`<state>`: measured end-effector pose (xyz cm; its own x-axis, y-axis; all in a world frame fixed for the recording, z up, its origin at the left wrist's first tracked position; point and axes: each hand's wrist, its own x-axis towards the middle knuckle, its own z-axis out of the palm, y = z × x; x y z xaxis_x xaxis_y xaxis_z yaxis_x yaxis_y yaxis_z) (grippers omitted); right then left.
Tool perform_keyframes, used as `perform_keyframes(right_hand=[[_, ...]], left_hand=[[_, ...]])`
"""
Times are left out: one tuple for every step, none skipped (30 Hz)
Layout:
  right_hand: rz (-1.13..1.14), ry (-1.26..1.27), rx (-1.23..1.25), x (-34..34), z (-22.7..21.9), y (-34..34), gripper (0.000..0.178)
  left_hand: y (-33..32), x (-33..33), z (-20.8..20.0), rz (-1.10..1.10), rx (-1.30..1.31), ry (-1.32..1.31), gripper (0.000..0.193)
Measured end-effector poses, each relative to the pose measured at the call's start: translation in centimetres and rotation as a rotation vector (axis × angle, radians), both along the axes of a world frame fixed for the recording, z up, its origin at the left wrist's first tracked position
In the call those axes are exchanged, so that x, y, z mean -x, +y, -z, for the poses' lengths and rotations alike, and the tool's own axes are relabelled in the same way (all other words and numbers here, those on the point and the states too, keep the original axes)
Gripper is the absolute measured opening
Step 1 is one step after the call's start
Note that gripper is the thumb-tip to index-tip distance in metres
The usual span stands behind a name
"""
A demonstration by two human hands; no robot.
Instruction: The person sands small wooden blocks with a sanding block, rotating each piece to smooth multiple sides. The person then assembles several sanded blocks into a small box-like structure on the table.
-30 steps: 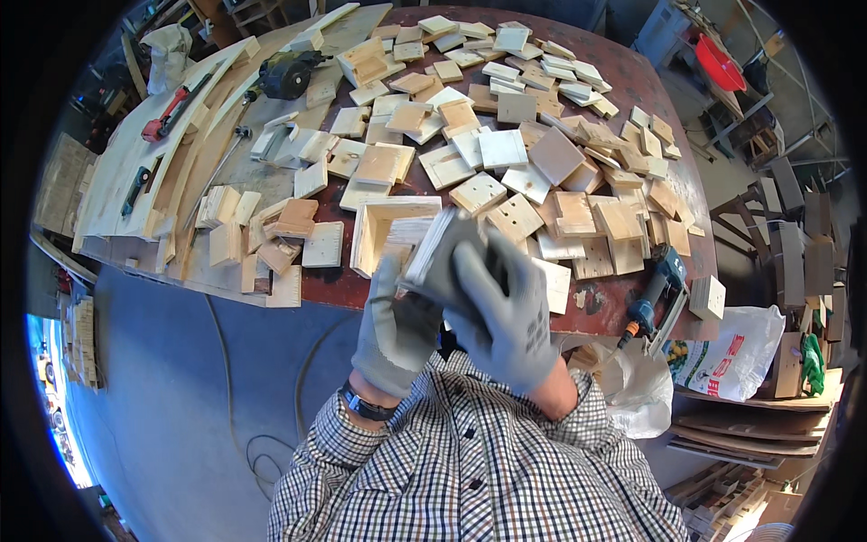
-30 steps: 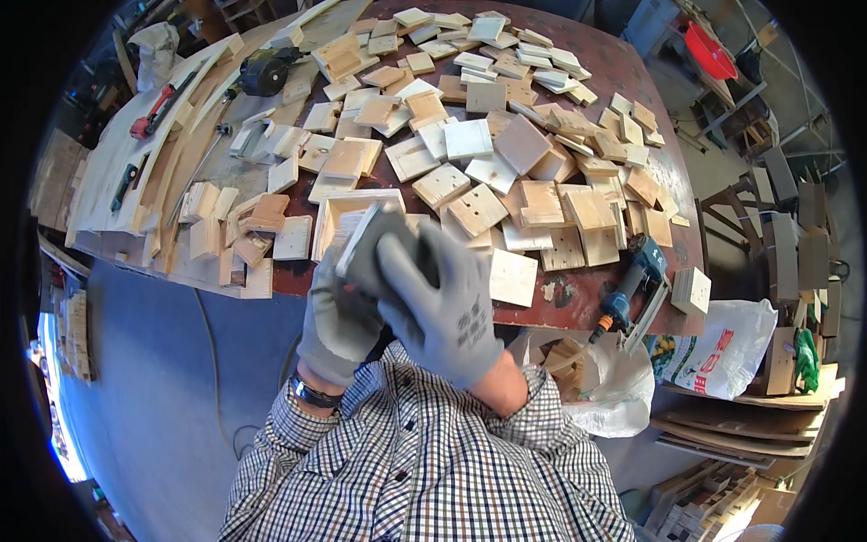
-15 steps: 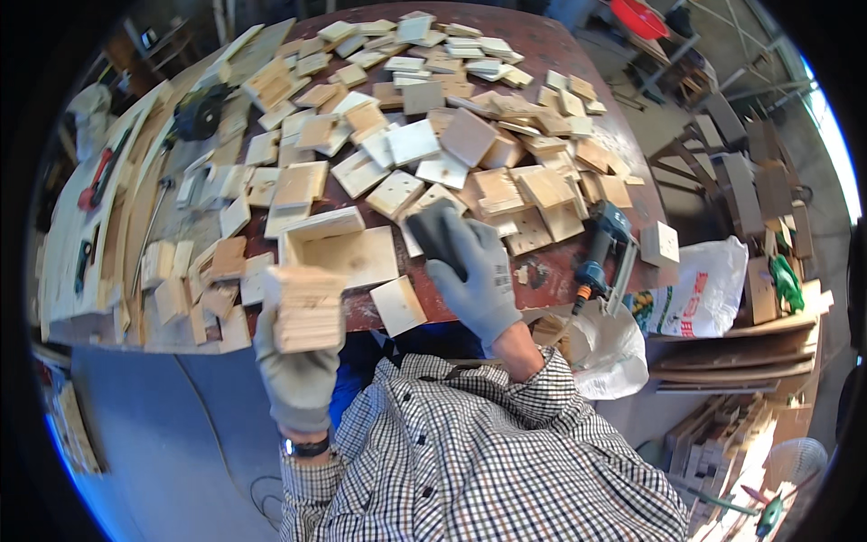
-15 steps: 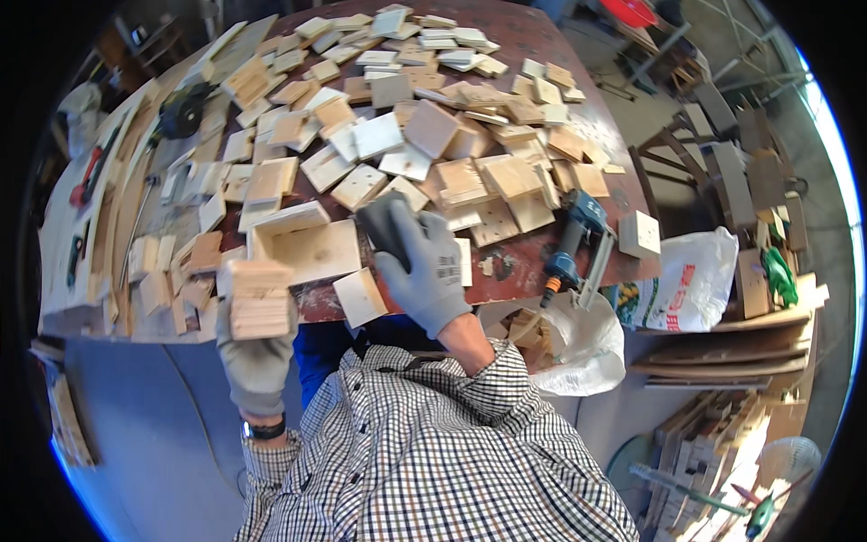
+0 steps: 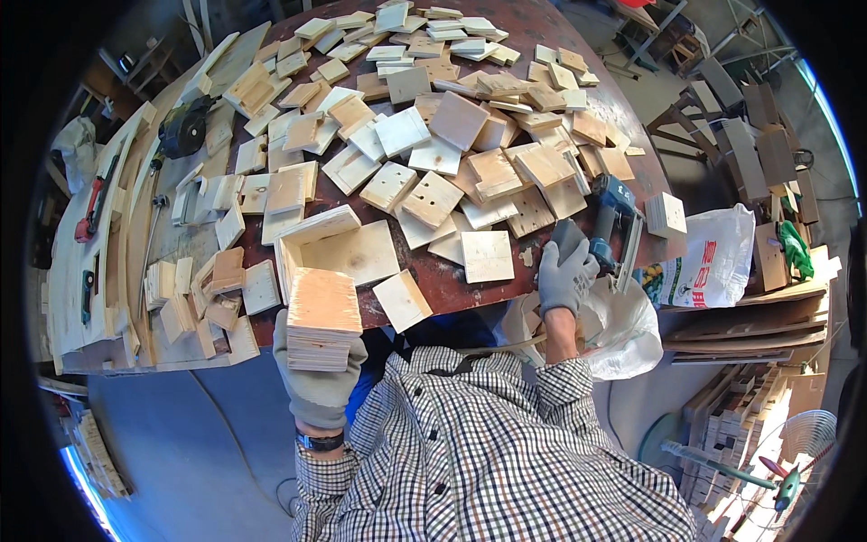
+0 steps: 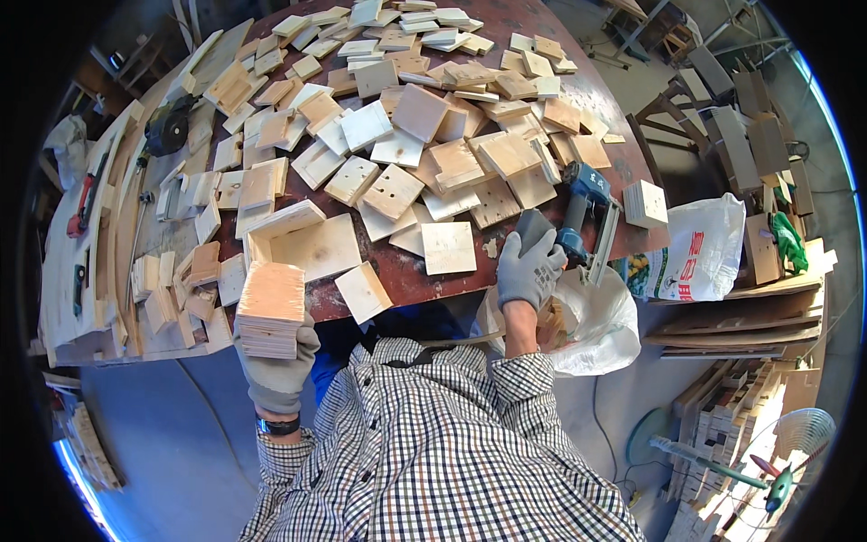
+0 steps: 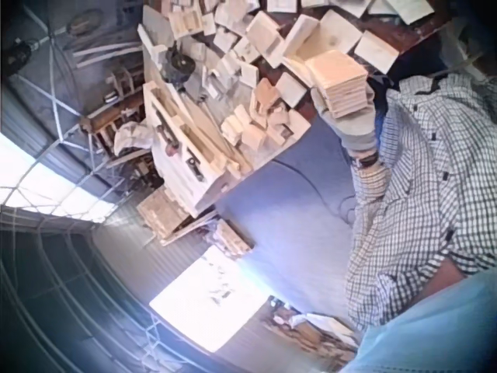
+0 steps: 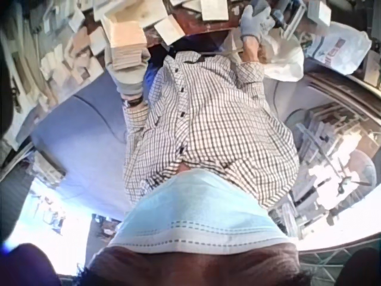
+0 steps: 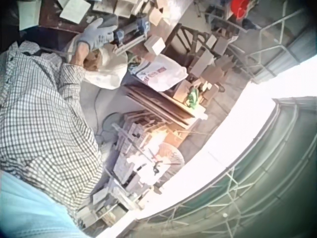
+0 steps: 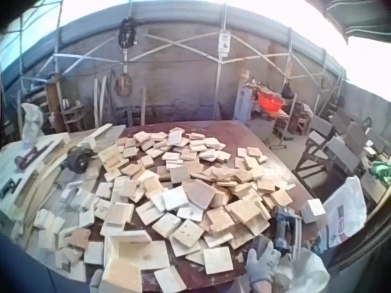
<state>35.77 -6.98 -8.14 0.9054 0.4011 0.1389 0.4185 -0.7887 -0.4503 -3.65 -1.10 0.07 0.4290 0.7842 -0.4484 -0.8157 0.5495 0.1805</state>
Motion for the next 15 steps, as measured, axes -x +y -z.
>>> perform_keyframes(right_hand=[[-0.008, 0.012, 0.011, 0.1, -0.4, 0.2, 0.085], [-0.031, -0.015, 0.064, 0.5, -0.9, 0.0, 0.084], [-0.041, -0.045, 0.122, 1.2, -2.5, -0.2, 0.083], [-0.051, -0.075, 0.174, 1.6, -3.4, -0.4, 0.082], [-0.18, -0.384, 0.069, 2.3, -3.5, -1.2, 0.078], [-0.386, -0.346, -0.117, 3.7, -5.2, -1.4, 0.084], [-0.622, -0.264, -0.295, 5.0, -7.2, -1.5, 0.089], [-0.861, -0.154, -0.433, 6.5, -9.1, -1.5, 0.095], [-1.088, 0.074, -0.447, 8.7, -10.4, -1.5, 0.108], [-1.276, 0.349, -0.441, 11.0, -11.7, -1.7, 0.122], [-1.372, 0.383, -0.471, 12.6, -12.8, -1.7, 0.125], [-1.364, 0.403, -0.347, 14.0, -12.4, -1.7, 0.123], [-1.28, 0.358, -0.461, 14.3, -10.8, -1.5, 0.119], [-1.267, 0.33, -0.465, 13.2, -10.7, -1.1, 0.116], [-1.236, 0.408, -0.444, 12.2, -11.2, -1.6, 0.115]], left_hand=[[0.0, -0.1, -0.2, 0.038, 0.006, -0.071, 0.053], [-0.1, -0.2, -0.7, 0.059, 0.063, -0.11, 0.056], [0.1, -0.8, -1.5, 0.085, 0.125, -0.151, 0.059], [0.3, -0.8, -1.4, 0.117, 0.058, -0.066, 0.06], [0.4, -0.4, -1.0, 0.152, -0.012, 0.016, 0.06], [0.7, 0.0, -0.5, 0.202, -0.079, 0.099, 0.06], [1.3, 0.3, 0.3, 0.299, -0.131, 0.105, 0.064], [1.8, 0.8, 1.1, 0.386, -0.191, 0.113, 0.068], [1.7, -0.7, 0.3, 0.368, -0.101, 0.157, 0.07], [1.8, -1.4, 0.5, 0.397, -0.124, 0.209, 0.07], [1.6, -2.2, 1.3, 0.438, -0.213, 0.299, 0.069], [1.6, -3.1, 2.1, 0.463, -0.32, 0.388, 0.069], [1.3, -4.1, 2.9, 0.5, -0.387, 0.433, 0.069], [1.3, -4.7, 2.6, 0.521, -0.393, 0.432, 0.069], [1.3, -5.3, 2.5, 0.631, -0.541, 0.581, 0.071]])
